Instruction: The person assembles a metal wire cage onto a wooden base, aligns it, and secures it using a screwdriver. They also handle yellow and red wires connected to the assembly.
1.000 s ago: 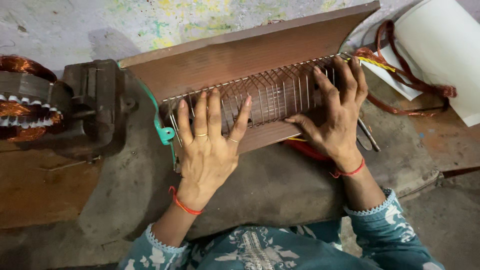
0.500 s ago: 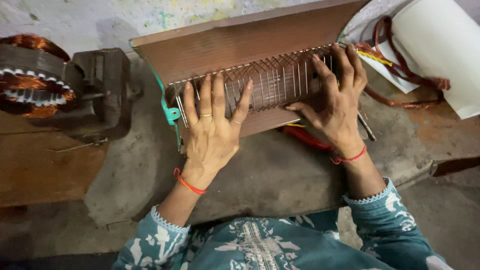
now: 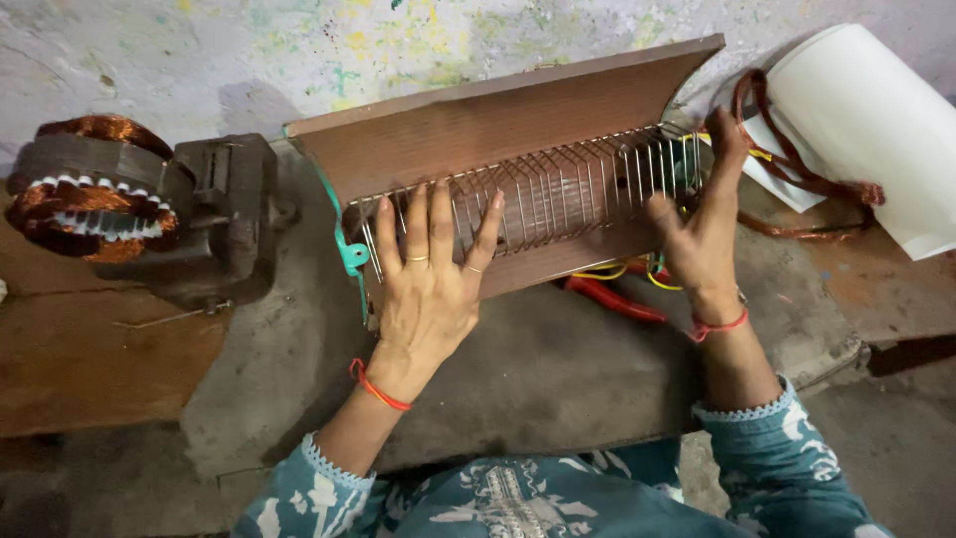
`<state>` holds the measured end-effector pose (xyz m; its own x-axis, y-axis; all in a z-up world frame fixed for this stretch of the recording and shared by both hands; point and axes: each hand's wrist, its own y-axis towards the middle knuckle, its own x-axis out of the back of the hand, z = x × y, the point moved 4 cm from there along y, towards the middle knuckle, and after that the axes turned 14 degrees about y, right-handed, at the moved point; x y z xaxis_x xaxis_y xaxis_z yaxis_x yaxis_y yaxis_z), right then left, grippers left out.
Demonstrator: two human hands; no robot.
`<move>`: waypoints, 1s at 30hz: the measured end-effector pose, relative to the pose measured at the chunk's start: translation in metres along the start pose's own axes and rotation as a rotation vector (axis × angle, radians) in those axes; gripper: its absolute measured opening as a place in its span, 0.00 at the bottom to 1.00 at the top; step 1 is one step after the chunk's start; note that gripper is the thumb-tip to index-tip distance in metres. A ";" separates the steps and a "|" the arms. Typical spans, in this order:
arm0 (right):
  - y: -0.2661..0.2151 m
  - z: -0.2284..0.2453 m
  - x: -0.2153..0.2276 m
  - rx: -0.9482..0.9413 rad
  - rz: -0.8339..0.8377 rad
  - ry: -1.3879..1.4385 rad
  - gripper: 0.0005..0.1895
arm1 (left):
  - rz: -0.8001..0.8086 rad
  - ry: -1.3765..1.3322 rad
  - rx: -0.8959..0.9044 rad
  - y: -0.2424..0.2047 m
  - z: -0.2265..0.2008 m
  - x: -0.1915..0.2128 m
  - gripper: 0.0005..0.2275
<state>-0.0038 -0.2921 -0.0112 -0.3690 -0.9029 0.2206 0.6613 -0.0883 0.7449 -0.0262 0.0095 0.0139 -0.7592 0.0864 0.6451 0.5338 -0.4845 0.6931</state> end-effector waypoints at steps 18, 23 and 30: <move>0.022 -0.076 0.016 -0.935 0.005 0.729 0.19 | -0.028 -0.050 0.029 -0.014 -0.024 -0.025 0.27; 0.013 -0.071 0.010 -0.872 -0.026 0.828 0.20 | -0.066 0.025 0.066 -0.007 -0.017 -0.021 0.27; 0.035 -0.065 -0.004 -0.757 -0.013 0.857 0.20 | -0.137 0.027 0.061 0.007 -0.001 -0.027 0.30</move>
<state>0.0629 -0.3191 -0.0266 -0.0044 -0.8644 -0.5028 0.9917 -0.0686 0.1091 -0.0020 0.0028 0.0011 -0.8359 0.1239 0.5348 0.4456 -0.4159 0.7928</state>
